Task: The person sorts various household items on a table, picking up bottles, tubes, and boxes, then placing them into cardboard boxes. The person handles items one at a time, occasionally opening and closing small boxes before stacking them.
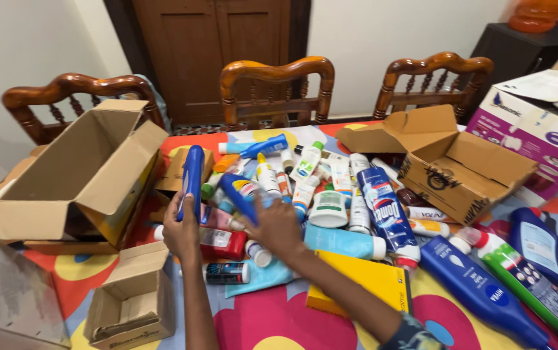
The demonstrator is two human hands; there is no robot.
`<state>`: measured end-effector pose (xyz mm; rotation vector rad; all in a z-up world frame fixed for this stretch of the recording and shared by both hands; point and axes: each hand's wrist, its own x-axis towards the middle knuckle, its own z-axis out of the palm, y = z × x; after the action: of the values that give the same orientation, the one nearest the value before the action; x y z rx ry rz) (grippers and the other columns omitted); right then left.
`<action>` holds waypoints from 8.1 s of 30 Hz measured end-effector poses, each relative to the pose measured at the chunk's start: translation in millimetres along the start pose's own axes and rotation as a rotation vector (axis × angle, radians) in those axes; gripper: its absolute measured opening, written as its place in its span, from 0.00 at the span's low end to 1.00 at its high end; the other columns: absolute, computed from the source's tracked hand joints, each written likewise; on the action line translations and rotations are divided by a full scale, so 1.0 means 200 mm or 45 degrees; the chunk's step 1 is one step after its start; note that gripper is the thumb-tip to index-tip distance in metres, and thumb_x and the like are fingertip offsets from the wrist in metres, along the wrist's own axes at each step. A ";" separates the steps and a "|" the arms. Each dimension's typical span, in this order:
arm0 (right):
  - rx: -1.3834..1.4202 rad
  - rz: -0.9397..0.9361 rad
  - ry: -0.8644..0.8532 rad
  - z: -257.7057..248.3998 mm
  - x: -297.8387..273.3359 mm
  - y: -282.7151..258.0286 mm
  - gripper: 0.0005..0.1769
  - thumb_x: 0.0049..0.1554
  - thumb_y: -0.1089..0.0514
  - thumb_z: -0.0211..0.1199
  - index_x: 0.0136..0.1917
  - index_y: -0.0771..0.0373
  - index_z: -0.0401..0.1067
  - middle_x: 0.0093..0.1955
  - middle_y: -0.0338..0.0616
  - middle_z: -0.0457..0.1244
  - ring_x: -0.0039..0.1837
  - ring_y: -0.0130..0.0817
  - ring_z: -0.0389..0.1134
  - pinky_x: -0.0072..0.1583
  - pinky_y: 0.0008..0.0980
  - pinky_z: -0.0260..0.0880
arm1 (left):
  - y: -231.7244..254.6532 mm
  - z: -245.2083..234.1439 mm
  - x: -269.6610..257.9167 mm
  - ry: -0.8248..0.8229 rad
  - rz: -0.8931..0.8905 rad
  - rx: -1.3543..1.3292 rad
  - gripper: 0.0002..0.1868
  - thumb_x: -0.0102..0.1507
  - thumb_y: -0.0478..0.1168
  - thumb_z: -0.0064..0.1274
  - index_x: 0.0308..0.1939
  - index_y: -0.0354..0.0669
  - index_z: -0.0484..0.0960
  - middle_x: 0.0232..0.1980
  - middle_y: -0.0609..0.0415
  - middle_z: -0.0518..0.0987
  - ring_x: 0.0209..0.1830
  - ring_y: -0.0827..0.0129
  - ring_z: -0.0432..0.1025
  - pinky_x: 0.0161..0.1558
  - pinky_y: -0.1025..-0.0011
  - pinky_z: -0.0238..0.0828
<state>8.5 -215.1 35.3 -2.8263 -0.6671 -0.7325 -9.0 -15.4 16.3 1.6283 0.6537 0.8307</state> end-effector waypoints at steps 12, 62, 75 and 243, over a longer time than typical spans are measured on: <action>0.083 0.319 0.054 -0.09 -0.02 0.80 0.30 0.54 0.37 0.68 0.56 0.64 0.74 0.50 0.57 0.69 0.55 0.54 0.71 0.55 0.52 0.71 | -0.06 0.09 -0.05 -0.017 0.585 0.519 0.28 0.62 0.56 0.60 0.64 0.51 0.83 0.66 0.41 0.76 0.67 0.44 0.66 0.66 0.49 0.61; 0.016 0.737 0.016 -0.49 -0.58 1.59 0.52 0.31 0.44 0.83 0.67 0.53 0.68 0.59 0.53 0.67 0.65 0.57 0.64 0.63 0.54 0.62 | 0.68 1.23 -0.68 -1.148 1.004 0.444 0.25 0.45 0.53 0.70 0.42 0.47 0.90 0.32 0.47 0.85 0.31 0.57 0.81 0.38 0.61 0.79; 0.095 0.180 -0.211 -0.49 -0.41 1.06 0.48 0.41 0.31 0.73 0.68 0.57 0.71 0.54 0.54 0.71 0.57 0.53 0.72 0.59 0.51 0.69 | 0.61 -0.39 -0.55 -1.120 0.857 1.044 0.26 0.40 0.51 0.72 0.43 0.59 0.90 0.36 0.53 0.86 0.37 0.58 0.81 0.40 0.60 0.76; 0.408 -0.322 -0.451 -0.56 -0.21 -0.15 0.27 0.65 0.38 0.47 0.48 0.61 0.74 0.31 0.57 0.67 0.38 0.58 0.71 0.41 0.55 0.67 | 0.24 -0.45 -0.70 -0.618 0.559 0.499 0.14 0.50 0.43 0.64 0.39 0.45 0.85 0.31 0.40 0.83 0.35 0.43 0.78 0.39 0.50 0.75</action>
<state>-86.0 -231.4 112.6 -2.6153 -1.1001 -0.1278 -165.1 -82.8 48.1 2.2797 0.1110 0.5913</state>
